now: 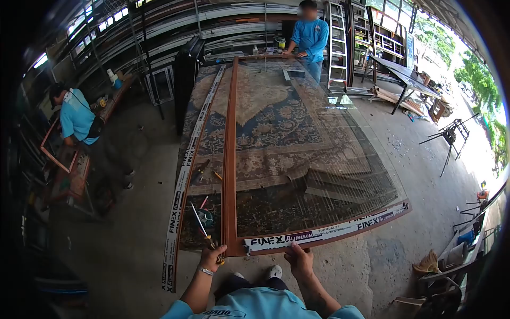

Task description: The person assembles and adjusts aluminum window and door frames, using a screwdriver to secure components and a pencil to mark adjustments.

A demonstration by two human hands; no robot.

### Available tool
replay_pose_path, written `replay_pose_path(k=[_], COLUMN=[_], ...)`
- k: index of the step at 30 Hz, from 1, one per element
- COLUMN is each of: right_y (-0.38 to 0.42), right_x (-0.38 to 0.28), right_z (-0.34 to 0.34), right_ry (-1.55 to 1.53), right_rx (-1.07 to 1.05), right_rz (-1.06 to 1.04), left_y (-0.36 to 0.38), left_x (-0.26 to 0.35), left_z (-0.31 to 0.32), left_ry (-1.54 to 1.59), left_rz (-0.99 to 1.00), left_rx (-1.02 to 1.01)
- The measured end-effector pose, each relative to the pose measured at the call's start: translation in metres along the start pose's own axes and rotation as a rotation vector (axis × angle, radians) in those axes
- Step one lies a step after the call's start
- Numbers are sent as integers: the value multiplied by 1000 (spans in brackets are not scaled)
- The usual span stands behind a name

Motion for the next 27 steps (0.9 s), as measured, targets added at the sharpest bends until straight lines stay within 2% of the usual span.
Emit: replay_pose_path(k=[3,5,7,11,16,21,22,24,25,26,27], right_y=[16,23,29,50,83,127,131,150,156,160,162], right_x=[-5,-6,-5,1,-6,-30,-33,-37,-36,-37,-35], right_z=[31,47,61,102,157,224,235,263,275,285,297], right_ry=[115,147,193,142,25,-136,-140,-159,-165,-171,-163], right_rx=[-34,-59,-100,-131,-267,-456,-419,-392,-408,-402,-455], right_rz=[-51,-101,-110,-187,-299,-191,-176,-99,-60,-83,7], left_y=[-9,-10,-16,-5,-3,10,16,30,27,18,8], left_x=[30,54,75,143,223,296,305,322,322,322,323], left_z=[-7,-14,-21,-10,2,41,52,72,78,80,83], left_ry=[14,-42,-37,-62,-84,189,195,529,538,550,565], left_rz=[151,144,255,278,445,545,540,613,601,670,742], left_rx=[59,5,-91,-121,-233,-349,-376,-373,-395,-368,-338])
Point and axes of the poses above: each hand's wrist, its own y-axis away from the middle knuckle, its own z-axis out of the palm, x = y × z, the point moved 3 cm from there along -y, towards the middle knuckle, and after that the axes turned 14 degrees about z, right-handed, at the moved point
